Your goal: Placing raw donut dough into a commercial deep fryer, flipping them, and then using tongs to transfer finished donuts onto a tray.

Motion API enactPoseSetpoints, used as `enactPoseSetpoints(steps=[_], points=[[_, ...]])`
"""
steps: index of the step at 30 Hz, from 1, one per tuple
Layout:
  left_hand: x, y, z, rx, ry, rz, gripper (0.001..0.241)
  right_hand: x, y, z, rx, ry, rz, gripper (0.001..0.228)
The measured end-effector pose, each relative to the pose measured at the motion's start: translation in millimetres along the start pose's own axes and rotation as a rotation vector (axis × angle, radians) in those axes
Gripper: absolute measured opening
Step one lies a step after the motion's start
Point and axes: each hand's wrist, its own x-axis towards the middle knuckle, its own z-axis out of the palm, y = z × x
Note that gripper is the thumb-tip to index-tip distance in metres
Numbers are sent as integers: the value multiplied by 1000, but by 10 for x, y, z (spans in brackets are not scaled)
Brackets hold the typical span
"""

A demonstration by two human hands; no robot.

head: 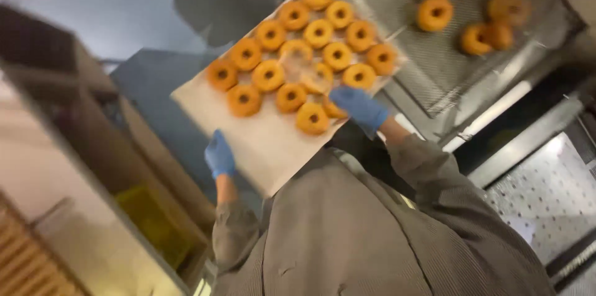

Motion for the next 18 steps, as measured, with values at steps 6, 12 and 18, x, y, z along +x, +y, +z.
enactPoseSetpoints(steps=[6,12,18], points=[[-105,119,-147,32,-22,-5,62,-424,3554,-2881,-858,559,341,28],[-124,186,-204,-12,-5,-79,60,349,3742,-3195,347,920,785,34],[-408,833,-311,-116,-9,-249,57,735,3388,-3389,765,1052,861,42]])
